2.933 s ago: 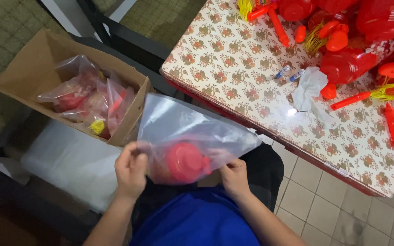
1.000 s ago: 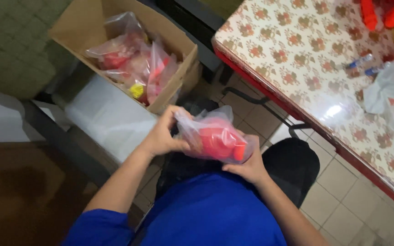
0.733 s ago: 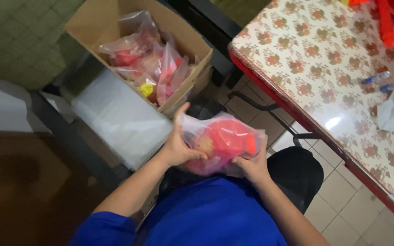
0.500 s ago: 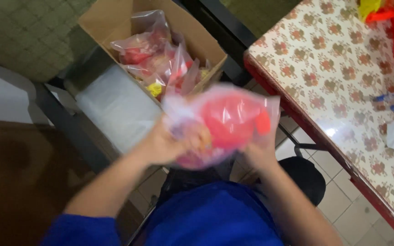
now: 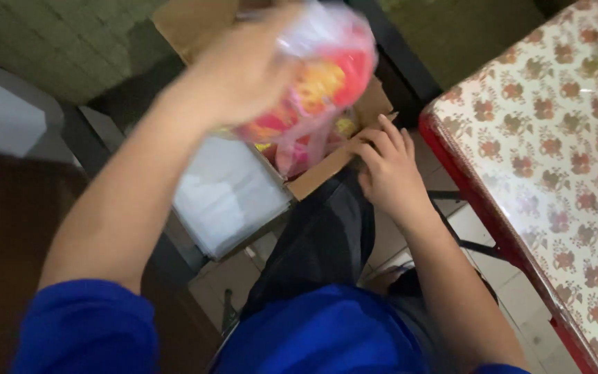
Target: Assembling decorative lanterns by attaching plastic handles and packaging them into individual plastic bags.
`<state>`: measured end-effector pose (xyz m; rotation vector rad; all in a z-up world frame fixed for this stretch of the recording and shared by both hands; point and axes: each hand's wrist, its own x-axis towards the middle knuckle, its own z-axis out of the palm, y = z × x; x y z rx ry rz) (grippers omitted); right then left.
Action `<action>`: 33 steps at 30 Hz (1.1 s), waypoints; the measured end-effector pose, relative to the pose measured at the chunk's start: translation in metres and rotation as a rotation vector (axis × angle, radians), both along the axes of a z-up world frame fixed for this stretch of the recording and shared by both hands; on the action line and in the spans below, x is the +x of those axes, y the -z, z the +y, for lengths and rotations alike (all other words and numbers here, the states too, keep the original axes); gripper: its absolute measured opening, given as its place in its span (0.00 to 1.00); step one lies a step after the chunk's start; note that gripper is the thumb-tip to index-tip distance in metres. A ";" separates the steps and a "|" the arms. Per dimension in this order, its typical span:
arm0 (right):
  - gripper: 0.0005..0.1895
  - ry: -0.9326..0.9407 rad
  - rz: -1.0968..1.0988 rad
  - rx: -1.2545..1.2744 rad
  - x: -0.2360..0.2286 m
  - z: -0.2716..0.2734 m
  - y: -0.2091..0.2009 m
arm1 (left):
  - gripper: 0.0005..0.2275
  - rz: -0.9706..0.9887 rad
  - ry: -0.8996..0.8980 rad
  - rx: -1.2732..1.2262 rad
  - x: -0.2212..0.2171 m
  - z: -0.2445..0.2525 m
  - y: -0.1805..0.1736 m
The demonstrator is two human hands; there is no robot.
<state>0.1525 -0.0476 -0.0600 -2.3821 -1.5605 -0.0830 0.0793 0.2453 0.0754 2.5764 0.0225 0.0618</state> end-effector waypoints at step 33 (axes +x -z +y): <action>0.09 0.070 -0.095 0.308 0.007 0.014 0.031 | 0.44 0.425 0.060 0.021 0.075 -0.058 0.190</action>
